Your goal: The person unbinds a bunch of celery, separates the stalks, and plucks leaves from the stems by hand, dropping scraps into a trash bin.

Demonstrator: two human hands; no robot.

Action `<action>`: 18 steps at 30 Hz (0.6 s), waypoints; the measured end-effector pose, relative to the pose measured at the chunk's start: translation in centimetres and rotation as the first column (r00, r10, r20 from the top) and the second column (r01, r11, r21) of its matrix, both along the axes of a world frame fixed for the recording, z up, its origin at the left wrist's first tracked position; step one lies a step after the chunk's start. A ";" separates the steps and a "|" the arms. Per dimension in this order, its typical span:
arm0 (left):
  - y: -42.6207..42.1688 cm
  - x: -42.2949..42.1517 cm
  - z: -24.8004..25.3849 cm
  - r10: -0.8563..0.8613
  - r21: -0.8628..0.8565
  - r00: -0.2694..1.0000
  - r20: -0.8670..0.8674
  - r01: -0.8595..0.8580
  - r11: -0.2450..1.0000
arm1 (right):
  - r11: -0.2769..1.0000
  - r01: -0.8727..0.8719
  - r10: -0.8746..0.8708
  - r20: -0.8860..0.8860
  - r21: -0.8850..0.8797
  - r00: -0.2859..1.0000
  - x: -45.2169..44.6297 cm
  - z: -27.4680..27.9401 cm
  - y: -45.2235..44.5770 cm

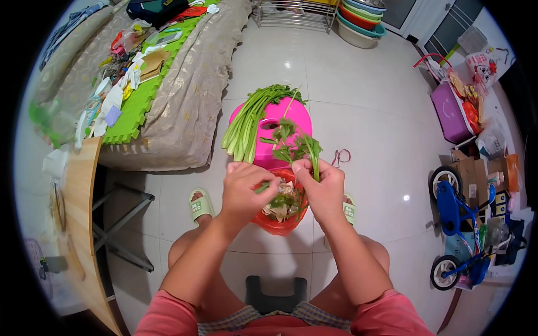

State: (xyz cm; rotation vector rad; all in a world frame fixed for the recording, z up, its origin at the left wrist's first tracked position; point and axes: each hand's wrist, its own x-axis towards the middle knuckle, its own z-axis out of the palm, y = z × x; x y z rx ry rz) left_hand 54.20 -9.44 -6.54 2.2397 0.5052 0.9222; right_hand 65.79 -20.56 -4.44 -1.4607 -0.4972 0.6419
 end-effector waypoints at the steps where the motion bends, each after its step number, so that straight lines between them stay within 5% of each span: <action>1: -0.2 0.1 0.1 -0.028 0.061 0.999 -0.032 0.030 0.998 | 1.000 0.010 -0.008 -0.050 0.029 0.999 0.2 -0.5 0.1; 6: 0.0 0.1 0.4 0.003 0.208 0.999 -0.053 0.008 0.978 | 1.000 0.011 -0.011 -0.067 -0.008 0.998 0.3 0.0 -0.3; 10: -0.5 0.3 1.0 0.128 0.131 0.988 0.090 -0.139 0.982 | 1.000 -0.001 -0.001 -0.116 -0.019 0.993 0.0 0.6 -0.6; 12: -0.6 0.5 1.1 0.114 0.196 0.974 0.195 -0.153 0.969 | 0.999 -0.021 0.018 -0.123 -0.026 0.992 -0.1 0.8 -0.7; 18: -0.3 0.7 1.2 0.031 0.327 0.987 0.160 -0.083 0.941 | 0.995 -0.105 0.104 -0.143 0.002 0.984 -0.5 0.6 -0.7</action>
